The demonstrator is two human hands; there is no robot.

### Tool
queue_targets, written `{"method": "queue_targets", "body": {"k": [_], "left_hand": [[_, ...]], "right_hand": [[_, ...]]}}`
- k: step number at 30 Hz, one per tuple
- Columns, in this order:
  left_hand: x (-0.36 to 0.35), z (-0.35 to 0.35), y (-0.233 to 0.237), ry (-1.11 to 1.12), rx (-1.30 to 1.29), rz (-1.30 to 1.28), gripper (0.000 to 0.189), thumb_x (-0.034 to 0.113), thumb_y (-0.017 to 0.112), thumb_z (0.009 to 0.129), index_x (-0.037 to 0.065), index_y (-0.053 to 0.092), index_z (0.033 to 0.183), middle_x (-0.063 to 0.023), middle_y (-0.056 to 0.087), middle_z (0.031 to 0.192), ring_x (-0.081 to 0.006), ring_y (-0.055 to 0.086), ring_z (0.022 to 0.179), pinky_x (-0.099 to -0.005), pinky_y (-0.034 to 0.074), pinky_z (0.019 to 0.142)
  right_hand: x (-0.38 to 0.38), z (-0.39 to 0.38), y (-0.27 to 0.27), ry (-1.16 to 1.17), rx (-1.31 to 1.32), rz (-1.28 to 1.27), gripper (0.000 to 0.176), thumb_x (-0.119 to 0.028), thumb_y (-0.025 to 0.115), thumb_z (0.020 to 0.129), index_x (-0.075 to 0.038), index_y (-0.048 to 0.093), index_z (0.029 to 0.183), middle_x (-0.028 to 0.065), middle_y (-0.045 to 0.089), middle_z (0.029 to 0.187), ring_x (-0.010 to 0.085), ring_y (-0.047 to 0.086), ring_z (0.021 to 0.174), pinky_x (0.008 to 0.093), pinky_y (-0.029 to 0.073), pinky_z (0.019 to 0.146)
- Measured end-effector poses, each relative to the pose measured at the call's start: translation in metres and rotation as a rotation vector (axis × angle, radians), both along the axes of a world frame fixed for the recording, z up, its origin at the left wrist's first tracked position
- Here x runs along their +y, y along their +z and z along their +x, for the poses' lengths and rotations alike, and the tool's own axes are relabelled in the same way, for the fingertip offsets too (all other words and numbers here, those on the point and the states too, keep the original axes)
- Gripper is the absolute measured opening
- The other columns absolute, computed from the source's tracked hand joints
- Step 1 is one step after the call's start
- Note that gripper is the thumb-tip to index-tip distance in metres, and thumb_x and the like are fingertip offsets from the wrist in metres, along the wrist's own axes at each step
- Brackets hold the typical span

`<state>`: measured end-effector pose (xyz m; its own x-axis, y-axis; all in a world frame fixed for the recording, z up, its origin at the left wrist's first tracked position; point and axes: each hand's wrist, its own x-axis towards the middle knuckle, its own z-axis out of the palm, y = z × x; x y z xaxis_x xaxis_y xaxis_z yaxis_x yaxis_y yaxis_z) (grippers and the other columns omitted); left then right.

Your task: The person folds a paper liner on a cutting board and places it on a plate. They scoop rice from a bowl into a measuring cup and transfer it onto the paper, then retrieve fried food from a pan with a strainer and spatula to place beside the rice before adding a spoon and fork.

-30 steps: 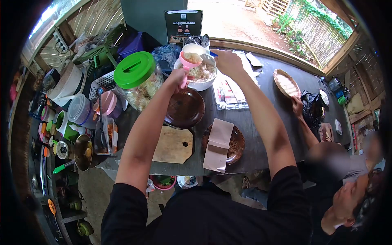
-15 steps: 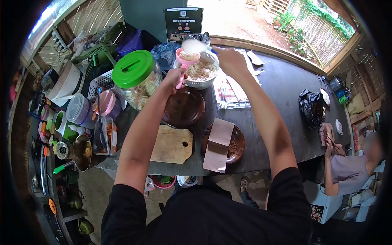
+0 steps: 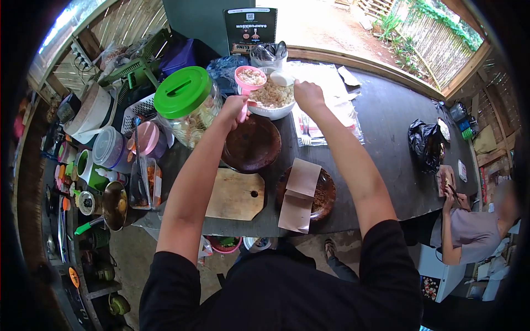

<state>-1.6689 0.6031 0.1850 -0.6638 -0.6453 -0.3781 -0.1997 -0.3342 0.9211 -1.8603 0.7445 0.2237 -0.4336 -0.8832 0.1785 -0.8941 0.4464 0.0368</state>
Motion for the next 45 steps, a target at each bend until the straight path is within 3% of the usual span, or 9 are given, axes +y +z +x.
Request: {"method": "queue_targets", "body": {"k": [13, 15, 18, 23, 30, 31, 32, 35, 45], "left_hand": [[0.012, 0.002, 0.006, 0.132, -0.013, -0.040, 0.027, 0.026, 0.052, 0.095, 0.000, 0.056, 0.101, -0.0080, 0.055, 0.073, -0.0161, 0.057, 0.056, -0.0278, 0.044, 0.041], [0.007, 0.002, 0.002, 0.117, -0.006, -0.011, 0.028, 0.026, 0.053, 0.095, 0.000, 0.056, 0.102, -0.0083, 0.055, 0.073, -0.0162, 0.057, 0.056, -0.0285, 0.046, 0.042], [-0.001, 0.001, -0.004, 0.110, 0.004, -0.014, 0.031, 0.023, 0.050, 0.095, -0.005, 0.053, 0.108, -0.0145, 0.060, 0.084, -0.0220, 0.058, 0.052, -0.0338, 0.046, 0.040], [0.005, 0.011, 0.011, 0.101, 0.051, -0.046, 0.030, 0.023, 0.049, 0.095, -0.005, 0.053, 0.107, -0.0127, 0.061, 0.087, -0.0210, 0.058, 0.055, -0.0354, 0.051, 0.043], [0.001, 0.002, 0.024, 0.011, -0.080, -0.011, 0.028, 0.024, 0.048, 0.096, -0.003, 0.053, 0.103, -0.0108, 0.058, 0.083, -0.0185, 0.054, 0.054, -0.0336, 0.049, 0.043], [0.001, 0.000, 0.024, -0.047, -0.141, -0.021, 0.028, 0.024, 0.049, 0.096, -0.003, 0.053, 0.101, -0.0103, 0.057, 0.082, -0.0184, 0.054, 0.055, -0.0329, 0.047, 0.042], [0.003, -0.001, 0.024, -0.047, -0.142, -0.020, 0.028, 0.024, 0.049, 0.096, -0.003, 0.053, 0.101, -0.0103, 0.057, 0.082, -0.0184, 0.054, 0.055, -0.0329, 0.047, 0.042], [0.013, -0.007, 0.026, -0.048, -0.095, -0.004, 0.029, 0.027, 0.051, 0.096, -0.002, 0.051, 0.097, -0.0086, 0.053, 0.080, -0.0178, 0.051, 0.054, -0.0318, 0.042, 0.040], [0.016, -0.009, 0.010, -0.019, -0.056, 0.015, 0.028, 0.031, 0.052, 0.097, 0.003, 0.052, 0.095, -0.0050, 0.048, 0.075, -0.0154, 0.045, 0.053, -0.0303, 0.037, 0.042]], "right_hand": [[-0.021, 0.004, -0.007, 0.165, -0.223, 0.205, 0.024, -0.009, 0.053, 0.080, 0.003, 0.070, 0.092, 0.0209, 0.069, 0.096, 0.0327, 0.069, 0.089, 0.0418, 0.055, 0.076], [-0.022, -0.003, -0.002, 0.028, -0.542, 0.275, 0.018, -0.012, 0.054, 0.084, 0.001, 0.067, 0.084, 0.0133, 0.062, 0.068, 0.0223, 0.057, 0.049, 0.0371, 0.044, 0.044], [-0.012, -0.024, 0.000, -0.123, -1.010, 0.202, 0.020, -0.020, 0.057, 0.088, -0.002, 0.067, 0.085, 0.0052, 0.050, 0.058, 0.0126, 0.039, 0.040, 0.0301, 0.029, 0.035], [0.021, -0.033, 0.039, -0.204, -1.199, 0.050, 0.031, -0.015, 0.054, 0.092, -0.007, 0.063, 0.121, -0.0001, 0.047, 0.066, 0.0041, 0.030, 0.042, 0.0220, 0.023, 0.035], [0.032, -0.026, 0.067, -0.066, -1.000, -0.275, 0.040, -0.017, 0.052, 0.093, -0.009, 0.055, 0.132, -0.0018, 0.047, 0.066, 0.0033, 0.031, 0.044, 0.0204, 0.022, 0.035], [0.031, -0.024, 0.070, -0.056, -0.869, -0.239, 0.040, -0.020, 0.053, 0.094, -0.012, 0.055, 0.133, 0.0060, 0.061, 0.076, 0.0129, 0.052, 0.054, 0.0275, 0.042, 0.045], [0.027, -0.025, 0.063, -0.056, -0.870, -0.238, 0.040, -0.020, 0.053, 0.094, -0.012, 0.055, 0.133, 0.0060, 0.061, 0.076, 0.0129, 0.052, 0.054, 0.0275, 0.042, 0.045], [0.024, -0.008, 0.061, 0.116, -0.346, -0.191, 0.039, -0.024, 0.050, 0.095, -0.016, 0.053, 0.134, 0.0176, 0.061, 0.122, 0.0390, 0.055, 0.112, 0.0469, 0.041, 0.099], [0.035, -0.006, 0.059, 0.194, -0.412, -0.213, 0.035, -0.029, 0.051, 0.092, -0.015, 0.063, 0.122, 0.0197, 0.067, 0.102, 0.0360, 0.064, 0.096, 0.0445, 0.050, 0.088]]}}
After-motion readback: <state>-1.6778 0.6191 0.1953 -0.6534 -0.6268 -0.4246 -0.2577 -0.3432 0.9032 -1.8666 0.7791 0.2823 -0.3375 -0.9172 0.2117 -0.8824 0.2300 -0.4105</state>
